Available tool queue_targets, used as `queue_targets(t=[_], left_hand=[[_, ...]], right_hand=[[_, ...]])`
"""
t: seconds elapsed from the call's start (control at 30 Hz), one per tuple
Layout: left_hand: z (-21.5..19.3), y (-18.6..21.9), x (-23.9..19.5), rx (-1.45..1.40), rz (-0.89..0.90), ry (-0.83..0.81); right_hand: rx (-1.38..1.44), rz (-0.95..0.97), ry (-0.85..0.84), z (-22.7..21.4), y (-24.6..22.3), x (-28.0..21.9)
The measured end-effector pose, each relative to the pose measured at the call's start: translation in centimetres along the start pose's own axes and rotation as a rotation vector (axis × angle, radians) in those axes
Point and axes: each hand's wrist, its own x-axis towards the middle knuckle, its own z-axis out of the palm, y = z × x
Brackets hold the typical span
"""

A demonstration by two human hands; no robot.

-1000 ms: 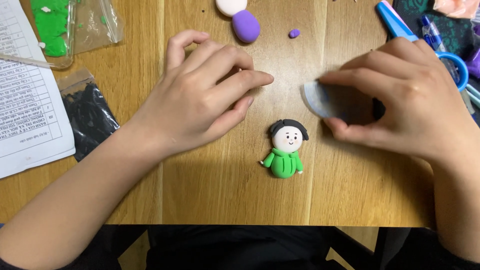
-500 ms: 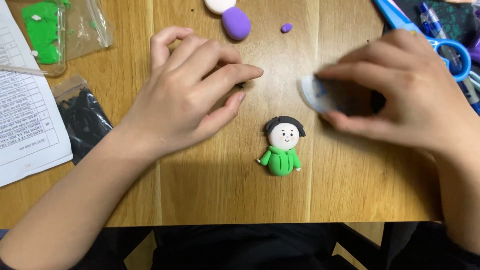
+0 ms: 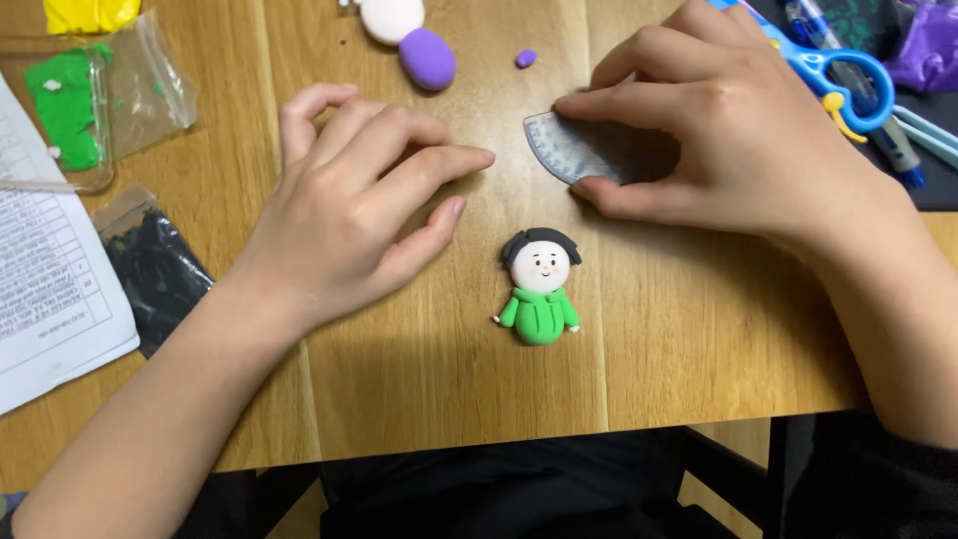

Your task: Attaching hair and details to a small clay figure using hands and small tools

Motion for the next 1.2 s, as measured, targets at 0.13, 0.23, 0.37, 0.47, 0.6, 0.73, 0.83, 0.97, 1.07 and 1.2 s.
queue_targets(t=[0.13,0.23,0.37,0.47,0.6,0.73,0.83,0.97,1.07,1.2], left_hand=[[-0.3,0.0,-0.1,-0.009,-0.016,0.027],[-0.1,-0.2,-0.2,-0.002,-0.014,0.016],[0.1,-0.1,0.0,0.005,-0.008,-0.006],[0.1,-0.1,0.1,-0.015,-0.017,0.005],[0.0,-0.3,-0.2,-0.009,-0.022,0.023],[0.0,-0.2,0.0,0.007,-0.007,-0.011],[0.0,-0.2,-0.2,-0.016,-0.025,0.01],[-0.2,-0.4,-0.4,-0.002,-0.021,0.025],[0.1,-0.4,-0.3,0.016,0.006,0.012],[0.1,-0.1,-0.1,0.007,-0.001,0.018]], right_hand=[[0.103,0.076,-0.08,-1.0,-0.1,-2.0],[0.089,0.067,-0.053,-0.4,0.4,-2.6],[0.097,-0.008,-0.005,0.1,0.3,0.3],[0.121,-0.035,-0.032,-0.4,0.4,-0.9],[0.076,0.08,-0.069,-0.3,0.6,-2.7],[0.061,-0.005,0.014,0.6,0.0,0.2],[0.091,0.003,-0.066,0.1,0.4,-0.4],[0.048,0.069,-0.043,0.2,0.4,-2.7],[0.043,0.061,-0.019,0.6,-0.2,-1.0],[0.085,0.049,-0.039,0.2,0.1,-1.1]])
